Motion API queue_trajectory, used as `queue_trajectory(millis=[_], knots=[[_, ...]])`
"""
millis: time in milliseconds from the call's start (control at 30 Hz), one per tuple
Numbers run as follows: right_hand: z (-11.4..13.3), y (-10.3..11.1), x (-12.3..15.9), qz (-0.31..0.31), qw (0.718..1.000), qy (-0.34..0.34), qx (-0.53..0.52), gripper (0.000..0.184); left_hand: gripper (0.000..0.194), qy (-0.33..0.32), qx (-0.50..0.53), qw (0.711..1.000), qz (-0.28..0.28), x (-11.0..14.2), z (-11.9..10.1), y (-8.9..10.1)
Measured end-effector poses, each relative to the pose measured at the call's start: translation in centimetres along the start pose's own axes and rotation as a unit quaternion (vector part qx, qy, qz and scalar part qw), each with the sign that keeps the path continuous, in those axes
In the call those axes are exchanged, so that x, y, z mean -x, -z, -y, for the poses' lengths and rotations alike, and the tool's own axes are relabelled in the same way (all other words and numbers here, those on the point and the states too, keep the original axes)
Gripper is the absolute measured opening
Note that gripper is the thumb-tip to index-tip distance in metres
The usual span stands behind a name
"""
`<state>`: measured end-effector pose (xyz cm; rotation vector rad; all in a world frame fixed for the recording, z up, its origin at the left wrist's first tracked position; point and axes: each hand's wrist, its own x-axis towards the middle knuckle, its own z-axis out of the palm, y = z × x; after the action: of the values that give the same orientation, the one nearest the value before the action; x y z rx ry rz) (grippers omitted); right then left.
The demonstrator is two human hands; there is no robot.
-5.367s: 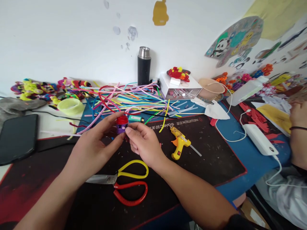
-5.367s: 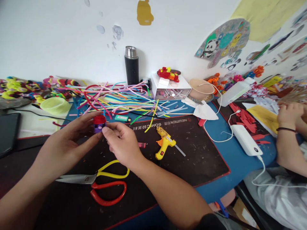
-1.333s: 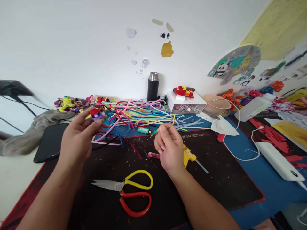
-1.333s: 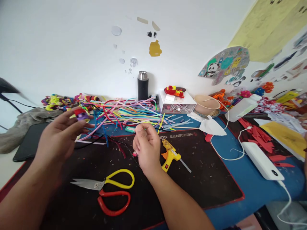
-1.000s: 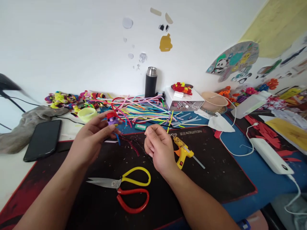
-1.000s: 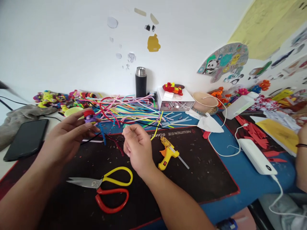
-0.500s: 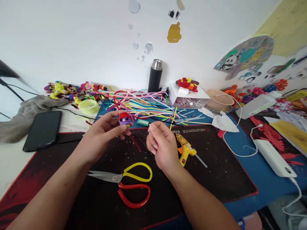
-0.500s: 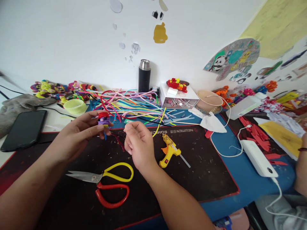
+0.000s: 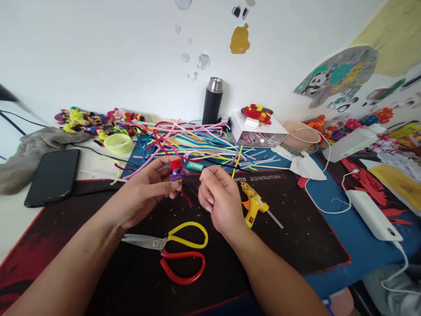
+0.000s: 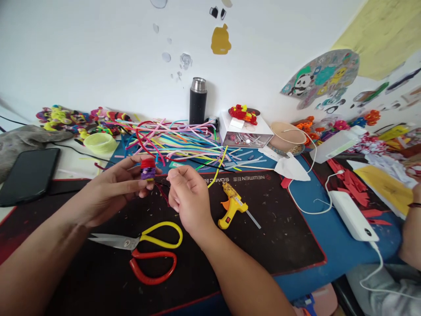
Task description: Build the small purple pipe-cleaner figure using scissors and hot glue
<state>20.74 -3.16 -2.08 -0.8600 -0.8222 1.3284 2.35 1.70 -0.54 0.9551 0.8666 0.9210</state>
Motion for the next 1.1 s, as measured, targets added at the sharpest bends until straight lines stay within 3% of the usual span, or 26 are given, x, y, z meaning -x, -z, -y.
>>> queue_trajectory(millis=[167, 367, 1100], knots=[[0.2, -0.1, 0.1, 0.007, 1.000, -0.006, 0.005, 0.040, 0.067, 0.027, 0.000, 0.999, 0.018, 0.1, 0.4, -0.8], [0.1, -0.4, 0.3, 0.022, 1.000, -0.014, 0.002, 0.037, 0.056, 0.025, -0.032, 0.998, 0.052, 0.1, 1.4, -1.4], [0.1, -0.4, 0.2, 0.029, 0.999, -0.007, -0.012, 0.037, 0.063, 0.013, -0.042, 0.997, 0.070, -0.2, 1.8, -0.6]])
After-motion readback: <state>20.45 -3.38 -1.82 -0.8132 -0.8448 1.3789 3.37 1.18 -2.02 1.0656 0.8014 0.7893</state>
